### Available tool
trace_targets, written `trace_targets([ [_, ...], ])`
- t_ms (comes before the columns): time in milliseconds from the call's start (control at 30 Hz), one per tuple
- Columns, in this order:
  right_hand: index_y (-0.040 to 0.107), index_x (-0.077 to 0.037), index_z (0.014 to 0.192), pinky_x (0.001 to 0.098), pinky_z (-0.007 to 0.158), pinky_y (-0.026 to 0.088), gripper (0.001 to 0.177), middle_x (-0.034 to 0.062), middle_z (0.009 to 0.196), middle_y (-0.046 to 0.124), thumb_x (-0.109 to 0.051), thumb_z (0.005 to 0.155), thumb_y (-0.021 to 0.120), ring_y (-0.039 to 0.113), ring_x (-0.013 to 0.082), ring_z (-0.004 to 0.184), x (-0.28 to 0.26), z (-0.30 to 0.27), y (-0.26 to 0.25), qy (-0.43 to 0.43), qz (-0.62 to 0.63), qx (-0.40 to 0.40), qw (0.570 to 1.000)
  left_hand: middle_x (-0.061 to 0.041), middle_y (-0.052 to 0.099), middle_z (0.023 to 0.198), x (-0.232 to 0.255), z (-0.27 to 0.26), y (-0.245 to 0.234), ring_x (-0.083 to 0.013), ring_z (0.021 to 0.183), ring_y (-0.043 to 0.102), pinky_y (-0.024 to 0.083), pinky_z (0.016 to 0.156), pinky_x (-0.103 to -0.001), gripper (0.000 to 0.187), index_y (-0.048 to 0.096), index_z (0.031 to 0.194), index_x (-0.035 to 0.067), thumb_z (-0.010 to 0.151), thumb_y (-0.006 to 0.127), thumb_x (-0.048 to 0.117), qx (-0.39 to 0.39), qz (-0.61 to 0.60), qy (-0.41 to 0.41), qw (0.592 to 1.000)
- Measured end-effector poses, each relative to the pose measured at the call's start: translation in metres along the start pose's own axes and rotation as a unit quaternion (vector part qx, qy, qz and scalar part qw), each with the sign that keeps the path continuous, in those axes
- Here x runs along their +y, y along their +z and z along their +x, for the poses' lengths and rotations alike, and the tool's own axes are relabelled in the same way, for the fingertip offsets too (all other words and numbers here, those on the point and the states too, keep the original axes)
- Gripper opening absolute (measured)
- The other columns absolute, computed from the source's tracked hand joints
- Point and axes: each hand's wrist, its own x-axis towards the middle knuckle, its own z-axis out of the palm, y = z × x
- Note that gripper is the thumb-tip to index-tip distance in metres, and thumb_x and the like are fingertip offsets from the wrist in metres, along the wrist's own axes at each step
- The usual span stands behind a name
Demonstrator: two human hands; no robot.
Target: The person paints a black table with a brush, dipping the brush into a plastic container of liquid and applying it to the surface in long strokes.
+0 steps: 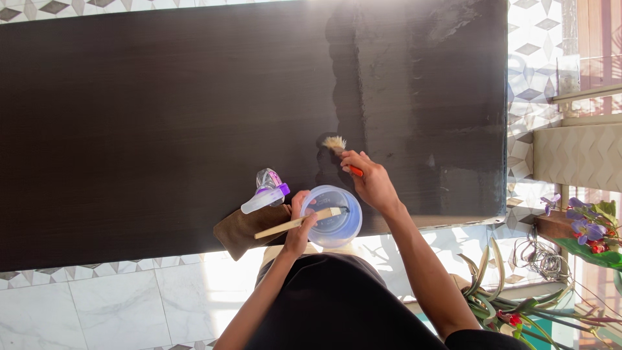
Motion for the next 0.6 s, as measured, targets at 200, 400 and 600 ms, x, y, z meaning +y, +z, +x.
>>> trace_targets([
  [200, 0.066, -0.001, 0.108, 0.0452, 0.116, 0.045, 0.016, 0.0144, 0.125, 0.070, 0.002, 0.093, 0.065, 0.070, 0.0352, 0.114, -0.002, 0.014, 0.012, -0.014, 0.015, 0.002, 1.000, -0.018, 0.052, 0.131, 0.014, 0.007, -0.010, -0.0169, 0.095, 0.057, 0.049, 0.084, -0.034, 0.084, 0.008, 0.163, 0.013, 0.094, 0.054, 0.025, 0.070, 0.025, -0.004, 0.997],
  [400, 0.069, -0.002, 0.108, 0.0486, 0.117, 0.041, 0.016, 0.0140, 0.126, 0.071, 0.003, 0.094, 0.062, 0.070, 0.0348, 0.114, 0.000, 0.011, 0.007, 0.003, -0.032, 0.029, 0.999, -0.018, 0.051, 0.133, 0.004, 0.002, -0.018, -0.0181, 0.090, 0.057, 0.052, 0.084, -0.034, 0.083, 0.009, 0.164, 0.013, 0.097, 0.055, 0.022, 0.067, 0.007, 0.002, 0.998],
  [600, 0.065, -0.002, 0.108, 0.0480, 0.116, 0.045, 0.013, 0.0143, 0.128, 0.069, 0.001, 0.095, 0.064, 0.069, 0.0357, 0.114, -0.005, 0.022, 0.018, -0.008, -0.013, 0.011, 1.000, -0.017, 0.051, 0.130, 0.012, -0.004, -0.029, -0.0175, 0.090, 0.058, 0.053, 0.081, -0.033, 0.087, 0.004, 0.165, 0.015, 0.094, 0.054, 0.019, 0.084, 0.013, 0.017, 0.996],
])
